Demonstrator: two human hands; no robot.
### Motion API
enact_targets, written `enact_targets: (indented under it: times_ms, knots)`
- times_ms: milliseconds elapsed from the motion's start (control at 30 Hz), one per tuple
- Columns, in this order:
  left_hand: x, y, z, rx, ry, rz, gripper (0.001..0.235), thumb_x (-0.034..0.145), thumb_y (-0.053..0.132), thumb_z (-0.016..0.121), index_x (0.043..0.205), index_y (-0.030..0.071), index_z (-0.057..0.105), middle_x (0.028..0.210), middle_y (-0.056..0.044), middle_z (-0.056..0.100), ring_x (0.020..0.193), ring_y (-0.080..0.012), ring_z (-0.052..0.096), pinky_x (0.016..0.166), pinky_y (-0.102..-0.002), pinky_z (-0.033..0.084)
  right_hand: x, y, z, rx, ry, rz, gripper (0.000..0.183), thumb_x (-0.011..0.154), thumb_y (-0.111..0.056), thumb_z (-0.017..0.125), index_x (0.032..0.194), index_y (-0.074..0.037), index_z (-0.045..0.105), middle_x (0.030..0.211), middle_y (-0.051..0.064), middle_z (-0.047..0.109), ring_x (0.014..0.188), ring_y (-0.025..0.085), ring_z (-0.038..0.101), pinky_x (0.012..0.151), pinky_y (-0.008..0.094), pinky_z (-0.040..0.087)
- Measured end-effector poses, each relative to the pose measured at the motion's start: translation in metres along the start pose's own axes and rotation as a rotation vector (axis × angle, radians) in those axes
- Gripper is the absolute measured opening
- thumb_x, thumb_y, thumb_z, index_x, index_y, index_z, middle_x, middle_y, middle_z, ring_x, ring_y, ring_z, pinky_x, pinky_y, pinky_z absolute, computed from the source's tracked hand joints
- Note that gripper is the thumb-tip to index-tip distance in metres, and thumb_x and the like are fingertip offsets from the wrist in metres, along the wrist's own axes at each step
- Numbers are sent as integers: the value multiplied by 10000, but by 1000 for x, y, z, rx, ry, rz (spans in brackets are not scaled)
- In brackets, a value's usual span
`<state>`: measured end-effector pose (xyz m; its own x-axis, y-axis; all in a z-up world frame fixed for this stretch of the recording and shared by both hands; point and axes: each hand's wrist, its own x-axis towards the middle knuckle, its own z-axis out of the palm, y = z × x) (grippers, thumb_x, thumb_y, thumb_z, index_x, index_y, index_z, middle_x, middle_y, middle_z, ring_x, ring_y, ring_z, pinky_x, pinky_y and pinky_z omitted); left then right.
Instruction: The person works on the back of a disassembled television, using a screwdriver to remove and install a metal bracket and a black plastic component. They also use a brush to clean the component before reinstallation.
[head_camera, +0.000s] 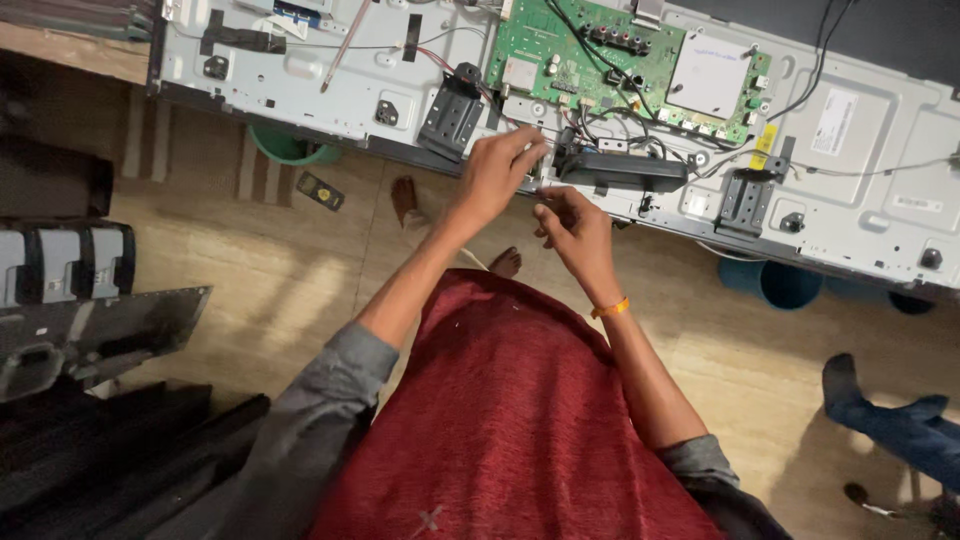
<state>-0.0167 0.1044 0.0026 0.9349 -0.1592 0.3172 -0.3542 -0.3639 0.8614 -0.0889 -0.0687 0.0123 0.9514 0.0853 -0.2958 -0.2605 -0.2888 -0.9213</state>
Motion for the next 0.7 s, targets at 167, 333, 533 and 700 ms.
enact_targets:
  times_ms: [167, 333, 533, 700]
  knots:
    - [23, -6, -4, -38, -218, -21, 173, 977, 166, 696, 1006, -3, 719, 868, -202, 710, 817, -384, 704, 710, -436, 533, -16, 23, -20, 105, 104, -28, 194, 1003, -95, 662, 1158, 14, 705, 911, 54, 724, 728, 92, 670, 578, 236, 544]
    - [20, -13, -1, -69, -240, -41, 184, 965, 158, 709, 1039, -8, 738, 936, -184, 747, 835, -327, 746, 732, -392, 562, -28, 42, -37, 185, 203, 21, 212, 1009, -128, 657, 1152, 21, 703, 928, 52, 733, 723, 92, 670, 593, 232, 544]
    - [11, -17, 8, -33, -186, -65, 170, 961, 150, 726, 1042, 2, 746, 968, -159, 762, 856, -303, 759, 746, -371, 572, -32, 43, -37, 142, 219, 15, 236, 1018, -157, 657, 1163, 21, 712, 918, 57, 743, 727, 91, 672, 602, 232, 545]
    - [5, -12, 13, 94, -127, 22, 156, 971, 138, 718, 1079, 28, 743, 1043, -141, 757, 917, -315, 737, 783, -391, 579, -33, 39, -36, 133, 209, 10, 241, 1021, -178, 664, 1166, 7, 715, 921, 51, 744, 747, 89, 687, 618, 234, 552]
